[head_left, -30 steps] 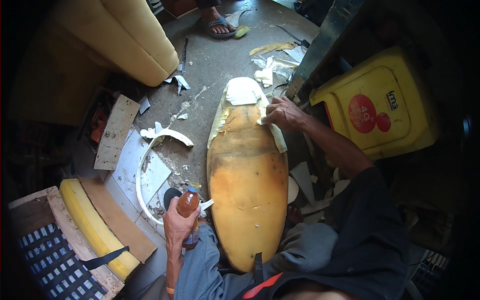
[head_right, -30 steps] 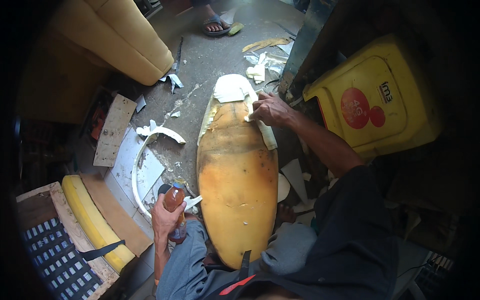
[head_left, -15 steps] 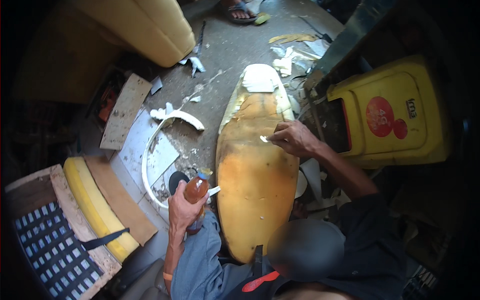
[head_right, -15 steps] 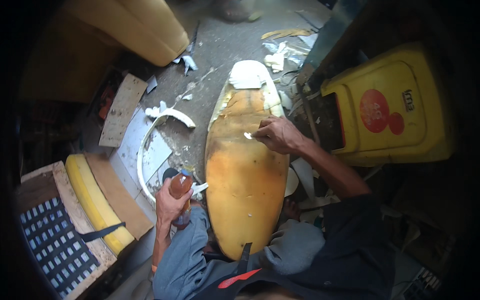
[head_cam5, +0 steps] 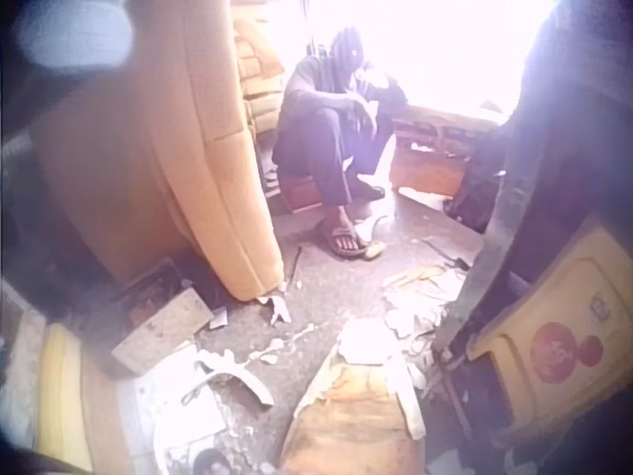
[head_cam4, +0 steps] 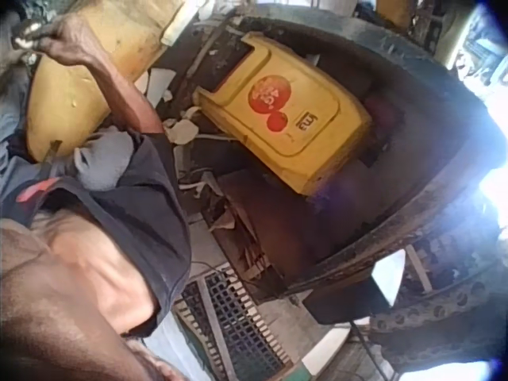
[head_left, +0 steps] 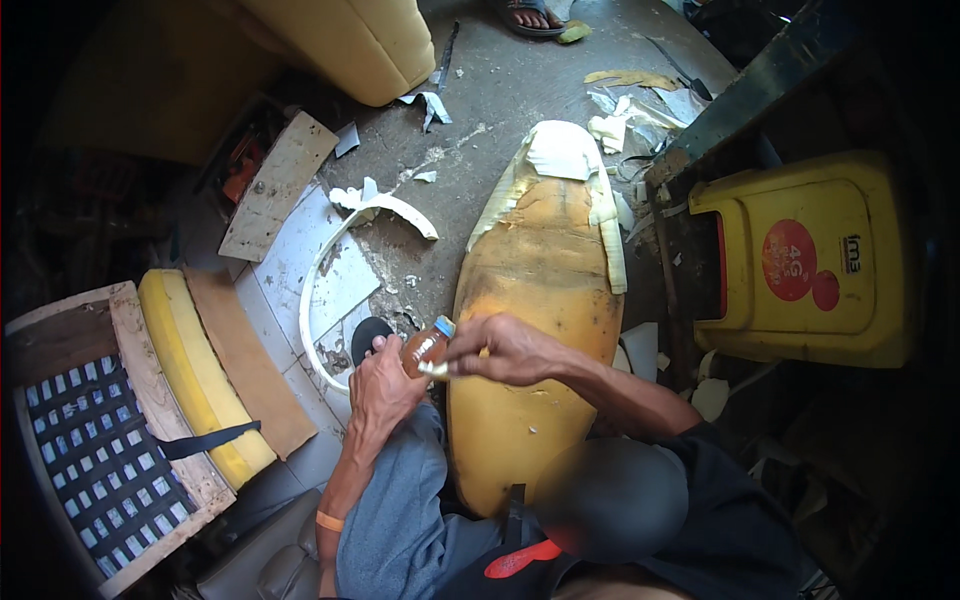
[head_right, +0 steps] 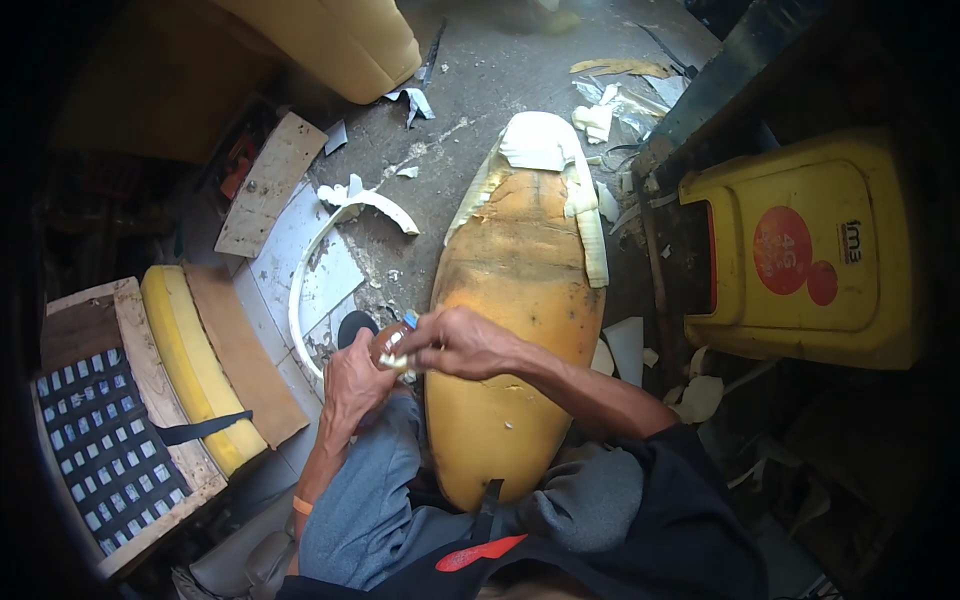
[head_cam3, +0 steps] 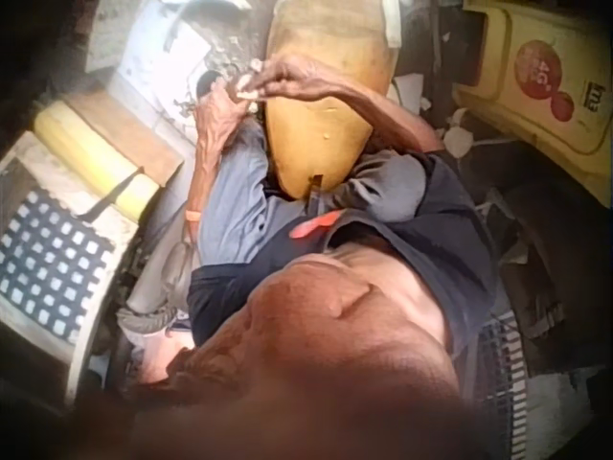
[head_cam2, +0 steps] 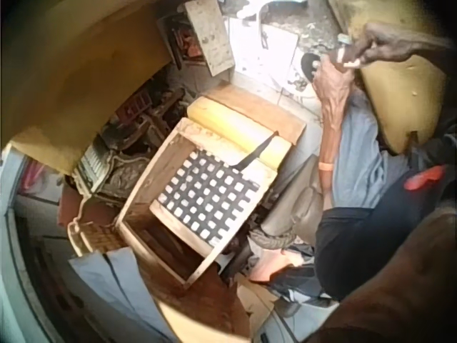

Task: The person applies glue from a bottle to a large yellow foam cushion and attaches strips of white foam padding to its edges. The person smooths the padding onto the cushion and continues applying glue and padding to different sections.

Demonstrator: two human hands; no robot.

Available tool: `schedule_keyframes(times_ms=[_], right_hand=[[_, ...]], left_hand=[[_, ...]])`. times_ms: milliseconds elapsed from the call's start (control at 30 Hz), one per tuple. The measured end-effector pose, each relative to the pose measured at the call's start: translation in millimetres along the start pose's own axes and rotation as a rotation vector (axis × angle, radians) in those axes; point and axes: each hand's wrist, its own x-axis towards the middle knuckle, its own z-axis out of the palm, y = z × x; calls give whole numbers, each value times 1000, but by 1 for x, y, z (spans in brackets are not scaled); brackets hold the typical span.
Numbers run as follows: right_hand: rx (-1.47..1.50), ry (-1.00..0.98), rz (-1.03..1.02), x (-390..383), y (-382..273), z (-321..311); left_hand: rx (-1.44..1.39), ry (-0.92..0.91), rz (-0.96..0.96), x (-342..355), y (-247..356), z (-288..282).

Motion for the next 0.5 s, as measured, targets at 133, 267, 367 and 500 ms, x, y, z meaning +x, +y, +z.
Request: schedule_keyframes(times_ms=[133,267,367,500], right_hand=[[406,251,169,-15,5,-6],[718,662,270,-33,21,-35],[855,761,234,-50,31,-49],[875,776,232,-54,39,-45]], left_hand=[[-234,110,-76,24,-41,-2],[-693,130,-167,70,-136,-18],[-1058,43,-133,107,-105,-25],[-904,32,-57,165,-67,-14]])
